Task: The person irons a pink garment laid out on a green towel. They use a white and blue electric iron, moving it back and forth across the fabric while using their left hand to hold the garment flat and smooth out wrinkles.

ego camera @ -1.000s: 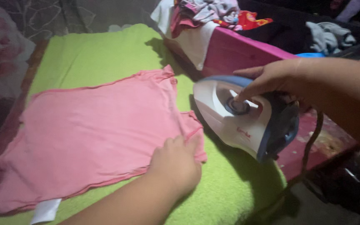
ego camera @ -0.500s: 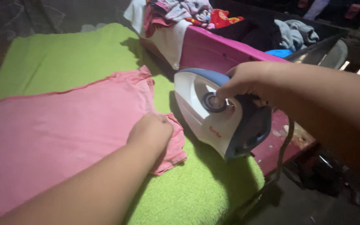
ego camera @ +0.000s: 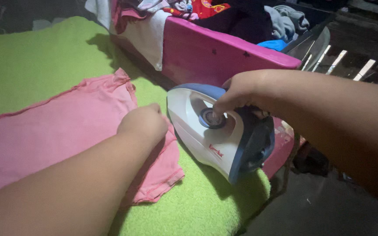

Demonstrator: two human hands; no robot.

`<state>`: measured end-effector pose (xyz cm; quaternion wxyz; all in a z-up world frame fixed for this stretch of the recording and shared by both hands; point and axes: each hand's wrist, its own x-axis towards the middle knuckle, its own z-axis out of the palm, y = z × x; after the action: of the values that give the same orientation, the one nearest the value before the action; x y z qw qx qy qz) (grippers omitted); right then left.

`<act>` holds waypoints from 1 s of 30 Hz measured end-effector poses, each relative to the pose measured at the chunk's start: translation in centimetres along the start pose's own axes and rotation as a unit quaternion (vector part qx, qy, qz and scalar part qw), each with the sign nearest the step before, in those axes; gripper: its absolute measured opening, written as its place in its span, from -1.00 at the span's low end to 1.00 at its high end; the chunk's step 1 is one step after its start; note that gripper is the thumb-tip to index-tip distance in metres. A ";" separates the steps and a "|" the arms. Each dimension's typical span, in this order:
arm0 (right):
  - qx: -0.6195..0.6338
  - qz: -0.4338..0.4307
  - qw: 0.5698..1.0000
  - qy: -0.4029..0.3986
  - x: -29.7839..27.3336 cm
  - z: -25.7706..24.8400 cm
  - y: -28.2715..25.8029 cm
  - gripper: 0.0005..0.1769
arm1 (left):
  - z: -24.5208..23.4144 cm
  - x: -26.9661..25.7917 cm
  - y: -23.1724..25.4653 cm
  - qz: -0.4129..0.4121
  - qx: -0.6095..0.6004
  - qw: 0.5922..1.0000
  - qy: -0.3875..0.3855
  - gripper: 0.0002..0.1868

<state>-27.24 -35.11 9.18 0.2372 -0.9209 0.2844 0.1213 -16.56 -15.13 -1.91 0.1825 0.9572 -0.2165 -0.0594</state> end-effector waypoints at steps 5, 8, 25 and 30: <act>0.074 -0.004 0.997 -0.019 0.4 -0.1 1.0 -0.33 | 4.1 3.0 -0.1 0.047 -0.286 0.956 0.039 -0.50; 0.087 0.000 0.996 -0.016 0.3 -0.4 1.4 -0.31 | 4.4 1.9 -1.5 0.048 -0.359 0.928 0.084 -0.44; 0.229 -0.170 0.954 -0.095 -6.1 -3.8 -4.5 -0.44 | -1.6 -15.0 0.9 0.088 -0.186 0.978 -0.022 -0.74; 0.109 -0.191 0.970 -0.101 -6.9 -0.3 -9.5 -0.41 | -5.9 -15.5 -7.1 -0.035 -0.086 0.992 0.089 -0.77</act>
<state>-27.30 -25.17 15.37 0.3826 -0.9097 0.0890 0.1344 -26.53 -0.46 1.45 0.2801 0.9466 -0.1595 0.0011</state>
